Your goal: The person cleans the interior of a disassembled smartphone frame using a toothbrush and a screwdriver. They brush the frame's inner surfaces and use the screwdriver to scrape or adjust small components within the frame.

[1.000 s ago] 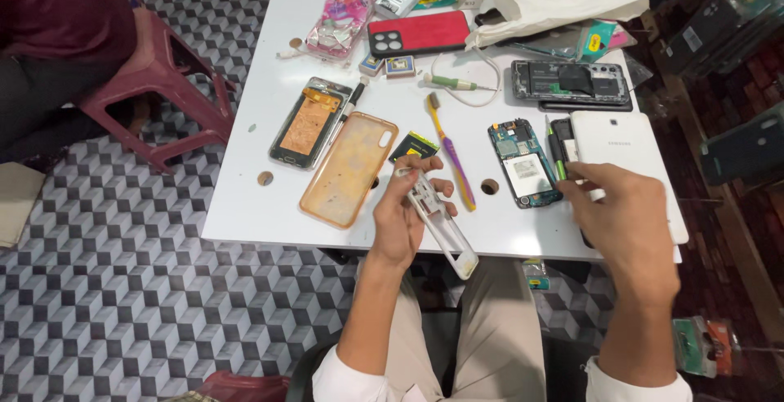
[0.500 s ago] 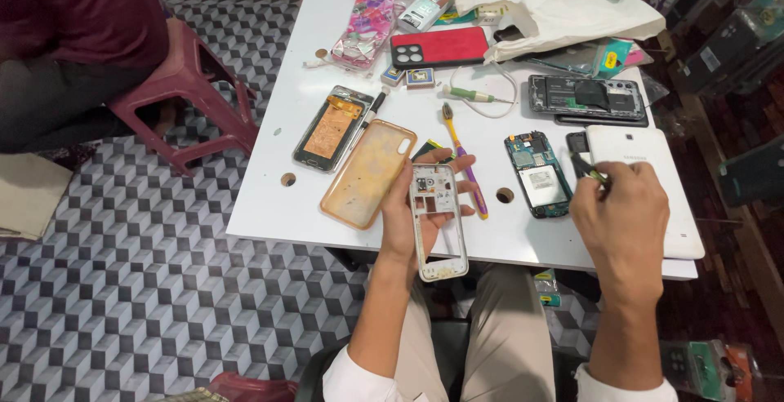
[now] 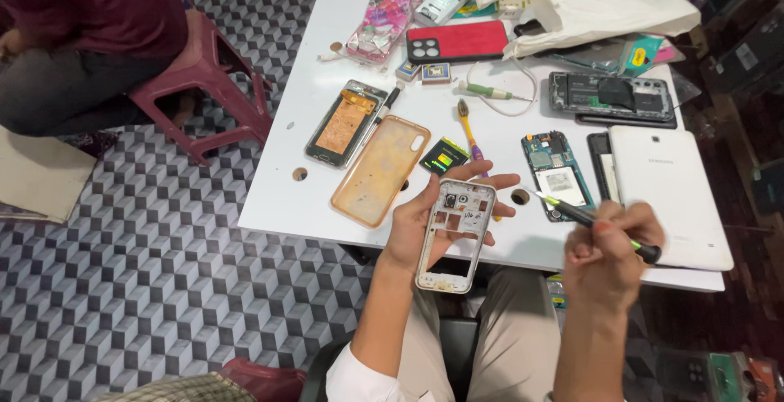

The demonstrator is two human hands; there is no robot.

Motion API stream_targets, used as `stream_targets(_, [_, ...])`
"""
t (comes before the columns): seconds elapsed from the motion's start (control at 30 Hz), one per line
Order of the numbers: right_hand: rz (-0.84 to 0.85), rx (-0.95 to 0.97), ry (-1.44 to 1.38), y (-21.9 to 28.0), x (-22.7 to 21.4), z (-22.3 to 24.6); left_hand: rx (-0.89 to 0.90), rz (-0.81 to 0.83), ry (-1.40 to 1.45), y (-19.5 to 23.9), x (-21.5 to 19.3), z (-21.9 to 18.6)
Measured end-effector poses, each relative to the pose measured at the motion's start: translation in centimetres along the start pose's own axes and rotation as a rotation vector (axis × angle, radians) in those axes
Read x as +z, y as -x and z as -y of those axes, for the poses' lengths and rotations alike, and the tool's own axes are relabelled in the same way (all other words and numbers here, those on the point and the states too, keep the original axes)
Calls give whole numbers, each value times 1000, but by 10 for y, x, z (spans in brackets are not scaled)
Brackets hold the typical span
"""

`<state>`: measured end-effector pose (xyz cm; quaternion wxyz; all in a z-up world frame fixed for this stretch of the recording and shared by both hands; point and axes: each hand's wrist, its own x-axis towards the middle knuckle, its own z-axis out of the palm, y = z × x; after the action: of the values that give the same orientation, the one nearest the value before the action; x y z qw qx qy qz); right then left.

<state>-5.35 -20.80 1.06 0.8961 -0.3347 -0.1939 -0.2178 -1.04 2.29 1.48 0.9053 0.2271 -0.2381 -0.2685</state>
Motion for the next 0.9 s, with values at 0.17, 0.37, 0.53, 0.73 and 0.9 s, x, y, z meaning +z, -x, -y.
stream_targets(0.17, [94, 340, -213, -3, 7, -18, -28, 2, -7, -1, -5, 2])
stream_targets(0.37, [205, 240, 58, 3, -3, -33, -6, -29, -20, -4, -8, 7])
stream_targets(0.53, [200, 177, 288, 14, -16, -37, -33, -54, 51, -6, -7, 10])
stream_targets(0.73, [154, 86, 496, 9, 0, -37, -24, -68, -2, -6, -5, 8])
stream_targets(0.9, [144, 77, 532, 6, 17, -31, -36, -79, -10, -6, -6, 8])
